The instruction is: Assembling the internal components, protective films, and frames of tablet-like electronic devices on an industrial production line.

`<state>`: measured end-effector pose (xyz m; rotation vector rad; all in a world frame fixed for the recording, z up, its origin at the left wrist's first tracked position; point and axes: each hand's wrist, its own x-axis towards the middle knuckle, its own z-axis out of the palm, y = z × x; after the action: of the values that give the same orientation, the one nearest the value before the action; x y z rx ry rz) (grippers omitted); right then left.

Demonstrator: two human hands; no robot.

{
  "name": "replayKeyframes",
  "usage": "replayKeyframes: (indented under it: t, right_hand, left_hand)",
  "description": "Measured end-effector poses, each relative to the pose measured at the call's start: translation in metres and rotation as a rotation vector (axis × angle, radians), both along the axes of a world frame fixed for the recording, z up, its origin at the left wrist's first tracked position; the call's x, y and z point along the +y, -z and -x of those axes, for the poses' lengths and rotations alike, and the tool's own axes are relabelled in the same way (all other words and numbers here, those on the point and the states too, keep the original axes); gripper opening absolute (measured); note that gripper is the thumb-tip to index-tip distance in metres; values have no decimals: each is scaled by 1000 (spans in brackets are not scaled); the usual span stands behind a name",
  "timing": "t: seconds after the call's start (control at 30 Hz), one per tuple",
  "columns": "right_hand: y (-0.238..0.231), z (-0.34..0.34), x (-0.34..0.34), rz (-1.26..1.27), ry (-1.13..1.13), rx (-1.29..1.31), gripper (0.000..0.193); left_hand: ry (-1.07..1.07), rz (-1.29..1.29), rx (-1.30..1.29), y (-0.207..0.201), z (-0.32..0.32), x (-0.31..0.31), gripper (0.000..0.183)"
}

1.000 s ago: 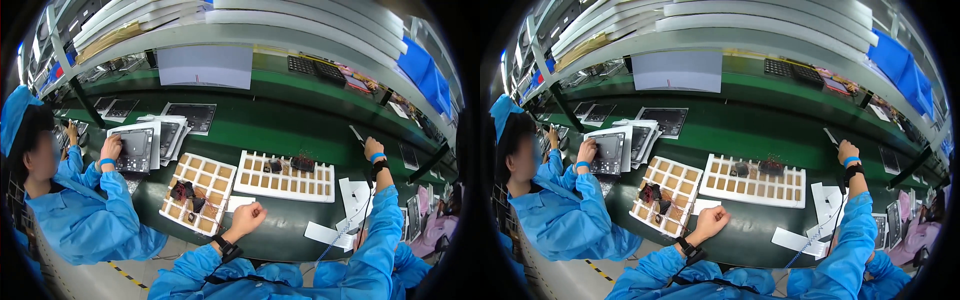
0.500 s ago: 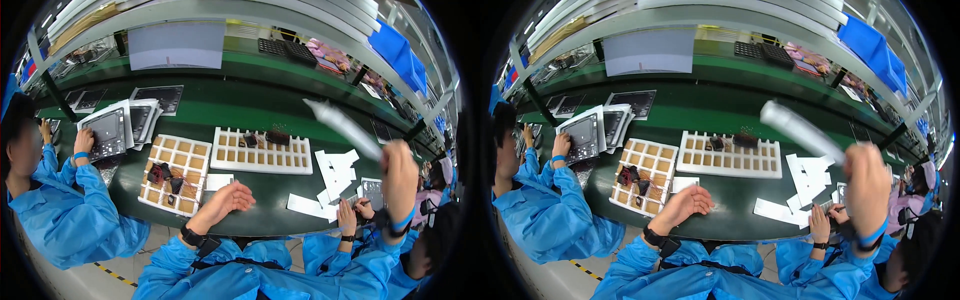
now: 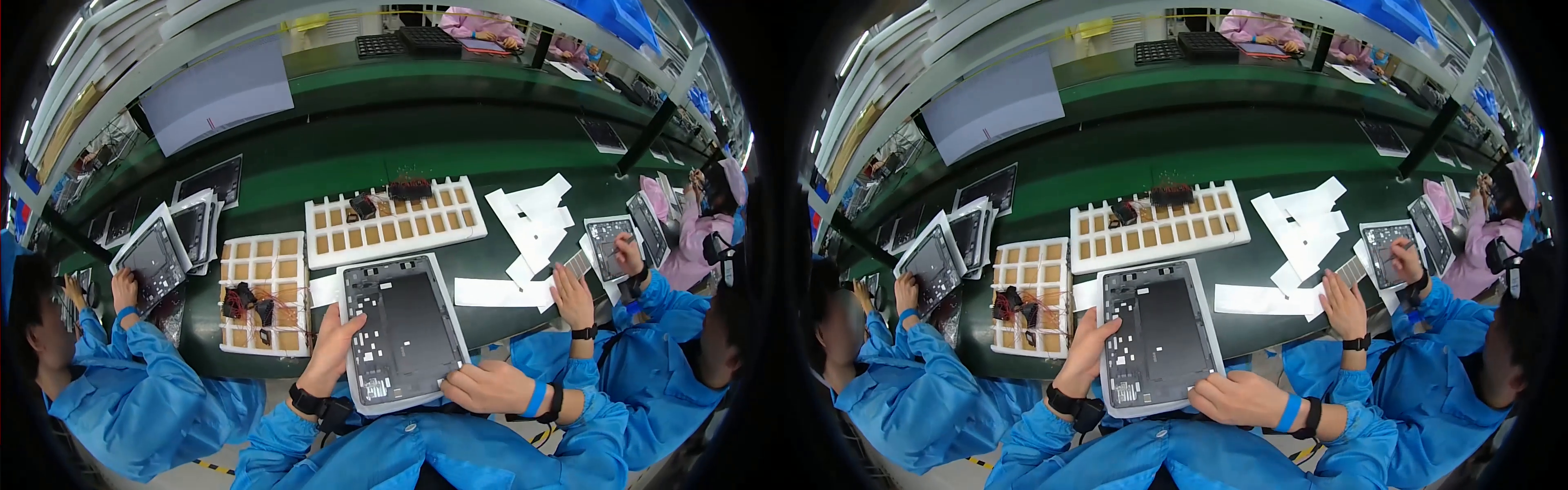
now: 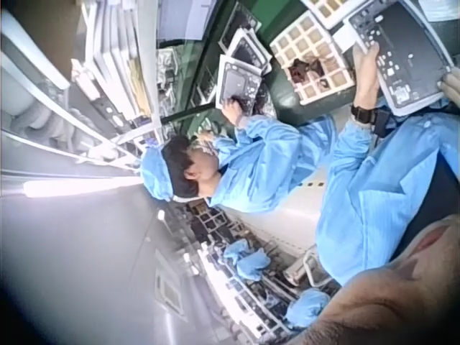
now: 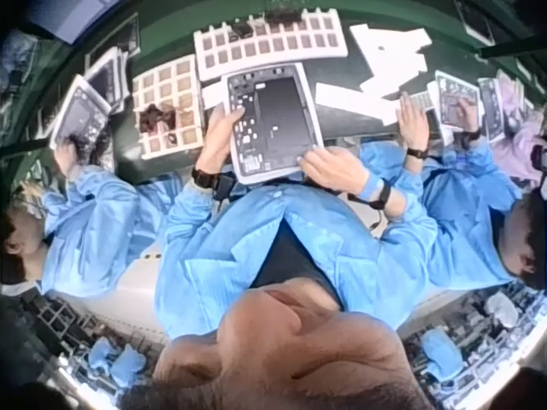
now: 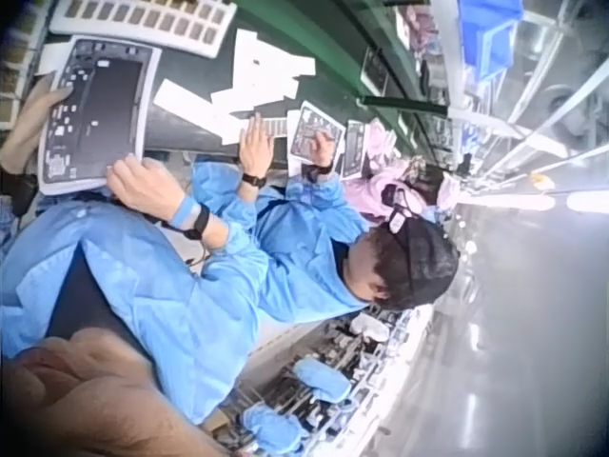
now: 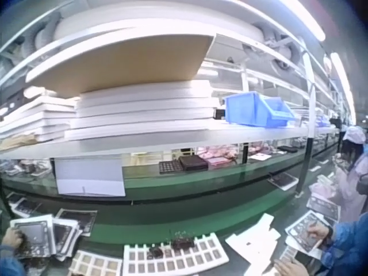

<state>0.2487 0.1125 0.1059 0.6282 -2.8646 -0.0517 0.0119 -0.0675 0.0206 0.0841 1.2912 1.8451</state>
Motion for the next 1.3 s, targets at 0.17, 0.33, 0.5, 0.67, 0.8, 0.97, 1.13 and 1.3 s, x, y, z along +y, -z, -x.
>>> replayKeyframes:
  t: [0.17,0.33,0.5,0.67,0.8,0.97,1.13,1.3]
  right_hand:
    - [51,-8,1,117,-28,-81,17]
    - [78,-7,8,126,-49,-101,18]
    - [59,-3,21,507,51,-192,25]
    - [28,-2,30,770,238,-103,15]
    - [44,-7,41,1015,386,-106,7]
    - [61,0,53,1232,550,-155,10]
    - [43,41,56,1189,597,-111,17]
    - [19,104,22,938,379,181,32]
  left_hand:
    - [189,571,661,-4,8,3,46]
    - [143,723,1385,-38,51,14,28]
    - [90,476,1526,-41,140,96,24]
    - [18,529,1830,-6,189,141,23]
    - [142,707,1761,2,181,151,16]
    - [-144,580,1597,-25,154,138,18]
    - [33,285,1140,-38,90,71,27]
    - [179,274,832,-38,27,21,21]
